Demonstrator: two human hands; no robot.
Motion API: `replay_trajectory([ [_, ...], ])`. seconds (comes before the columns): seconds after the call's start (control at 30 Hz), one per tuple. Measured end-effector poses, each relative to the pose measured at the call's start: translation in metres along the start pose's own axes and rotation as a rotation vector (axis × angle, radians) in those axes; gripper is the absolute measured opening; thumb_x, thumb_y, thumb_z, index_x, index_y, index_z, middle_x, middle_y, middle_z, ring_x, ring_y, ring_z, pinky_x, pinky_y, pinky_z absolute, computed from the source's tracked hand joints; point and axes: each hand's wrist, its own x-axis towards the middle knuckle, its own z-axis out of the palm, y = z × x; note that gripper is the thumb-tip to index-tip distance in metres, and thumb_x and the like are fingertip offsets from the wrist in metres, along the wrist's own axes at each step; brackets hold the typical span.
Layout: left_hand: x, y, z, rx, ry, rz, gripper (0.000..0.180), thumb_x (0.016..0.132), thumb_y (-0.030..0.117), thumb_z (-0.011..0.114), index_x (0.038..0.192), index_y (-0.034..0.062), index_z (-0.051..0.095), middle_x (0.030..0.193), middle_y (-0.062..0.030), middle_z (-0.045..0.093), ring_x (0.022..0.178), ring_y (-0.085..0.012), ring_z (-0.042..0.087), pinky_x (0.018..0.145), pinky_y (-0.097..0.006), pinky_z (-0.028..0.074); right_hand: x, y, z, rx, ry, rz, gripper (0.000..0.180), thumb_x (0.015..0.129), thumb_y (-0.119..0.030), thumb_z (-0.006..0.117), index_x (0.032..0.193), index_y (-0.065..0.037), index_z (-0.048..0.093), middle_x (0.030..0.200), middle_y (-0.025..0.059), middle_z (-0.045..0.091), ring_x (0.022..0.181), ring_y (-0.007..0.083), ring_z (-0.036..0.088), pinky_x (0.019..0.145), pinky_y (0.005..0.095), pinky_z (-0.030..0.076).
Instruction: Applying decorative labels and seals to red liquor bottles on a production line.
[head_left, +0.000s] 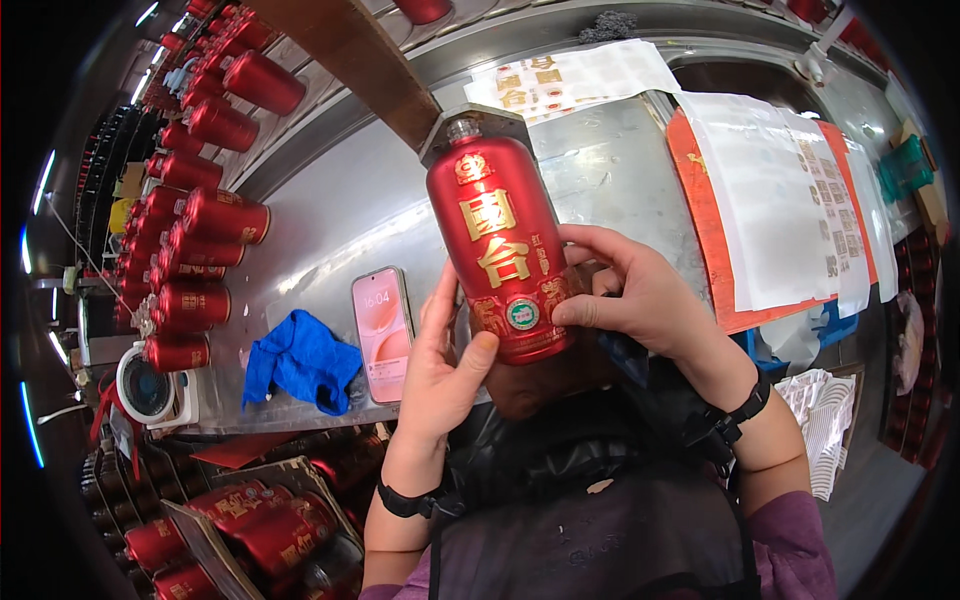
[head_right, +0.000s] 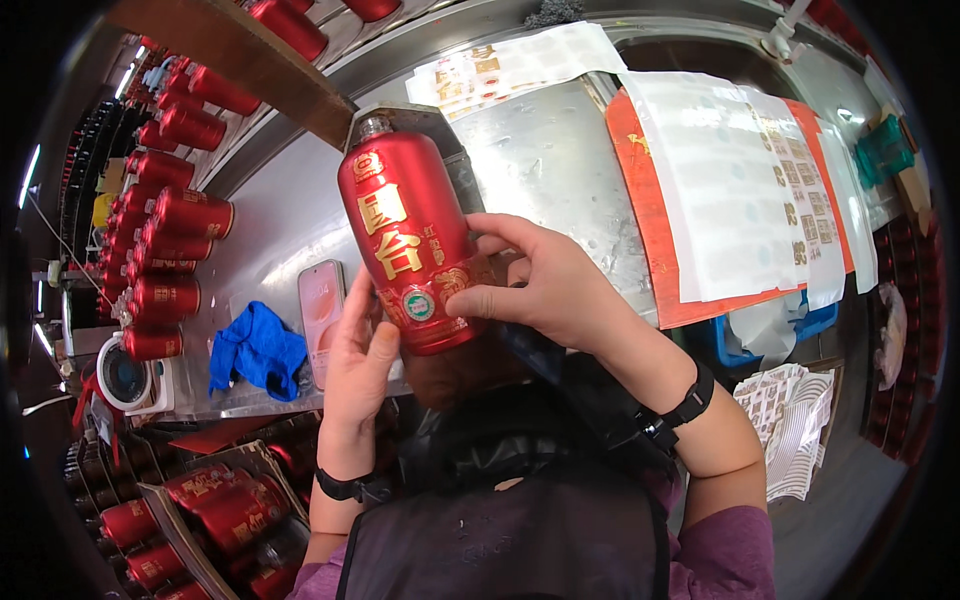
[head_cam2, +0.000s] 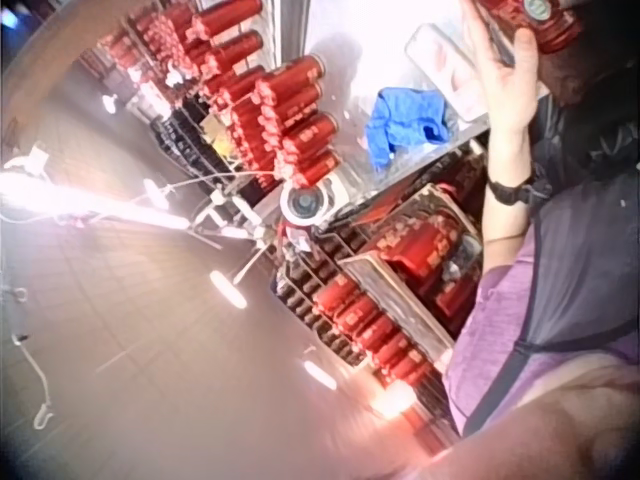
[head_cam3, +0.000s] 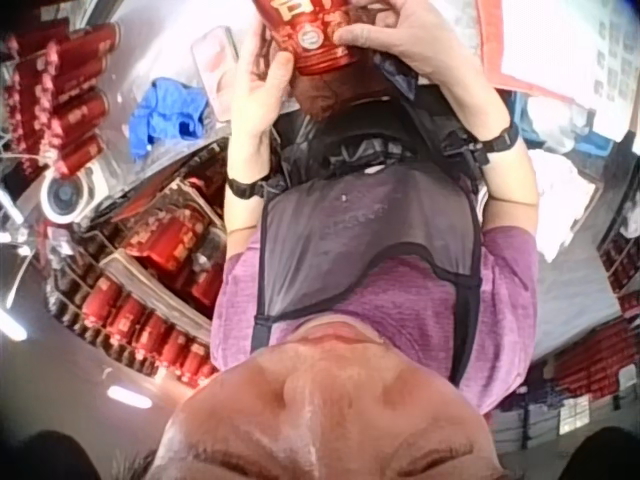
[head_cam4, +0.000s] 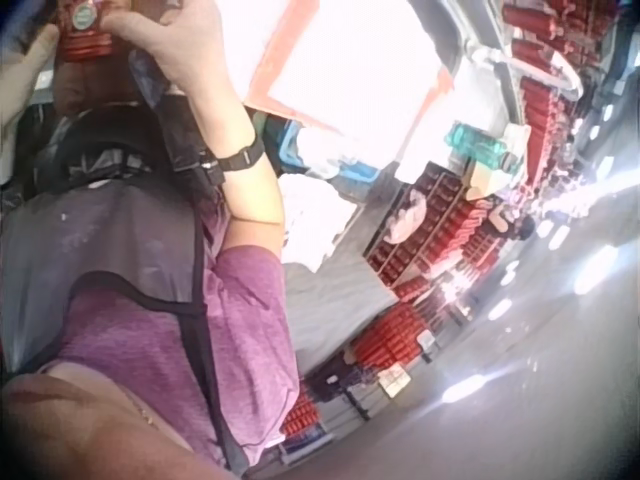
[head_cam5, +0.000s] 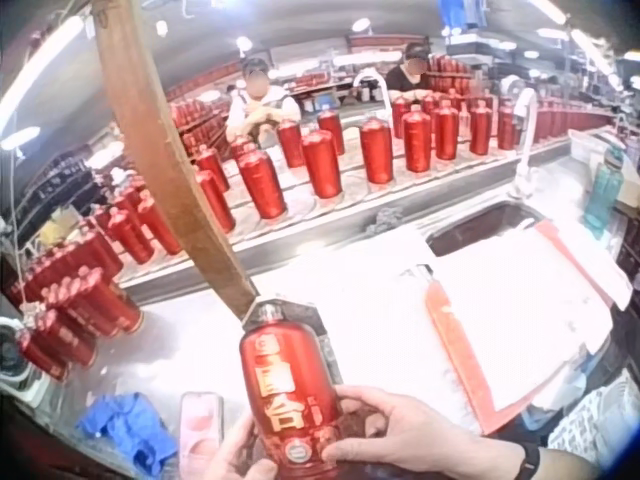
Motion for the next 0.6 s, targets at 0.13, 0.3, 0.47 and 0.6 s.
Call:
replay_trajectory([
  [0.13,-0.001,-0.007,0.003,0.008,0.008,0.023,0.080,0.094,0.021,0.071,0.156,0.0007,0.025,0.153,-0.0128,0.035,0.146,-0.0234,0.031,0.120,-0.038,0.023,0.001,-0.002,0.001,-0.063,0.001,0.023,0.072,0.081,-0.016,0.084,0.140,0.006,0.049,0.115,0.0070,0.062,0.077,0.0020,0.055,0.072,0.0191,0.048],
  [0.3,-0.003,-0.005,0.007,-0.007,0.062,-0.006,0.093,0.086,0.027,0.078,0.156,-0.0001,0.023,0.152,-0.0139,0.035,0.139,-0.0256,0.038,0.117,-0.039,0.028,0.003,0.002,0.001,-0.020,-0.006,0.031,0.061,0.087,-0.002,0.075,0.142,0.003,0.047,0.118,0.0055,0.059,0.084,0.0038,0.062,0.076,0.0171,0.050],
  [0.47,0.003,0.030,0.024,0.764,0.121,0.336,0.120,0.072,0.035,0.089,0.156,-0.0041,0.014,0.146,-0.0220,0.040,0.128,-0.0346,0.047,0.110,-0.042,0.035,-0.003,0.005,-0.001,-0.071,0.060,-0.031,0.069,0.085,-0.022,0.081,0.140,0.006,0.050,0.112,0.0079,0.065,0.072,0.0018,0.053,0.068,0.0185,0.047],
  [0.6,0.004,0.028,0.024,0.962,0.124,0.309,0.126,0.068,0.032,0.092,0.155,-0.0082,0.010,0.140,-0.0266,0.046,0.123,-0.0407,0.050,0.103,-0.044,0.042,-0.008,-0.011,0.001,-0.210,0.028,0.033,0.063,0.086,-0.008,0.078,0.143,-0.002,0.051,0.118,0.0042,0.062,0.070,-0.0004,0.051,0.067,0.0181,0.045],
])
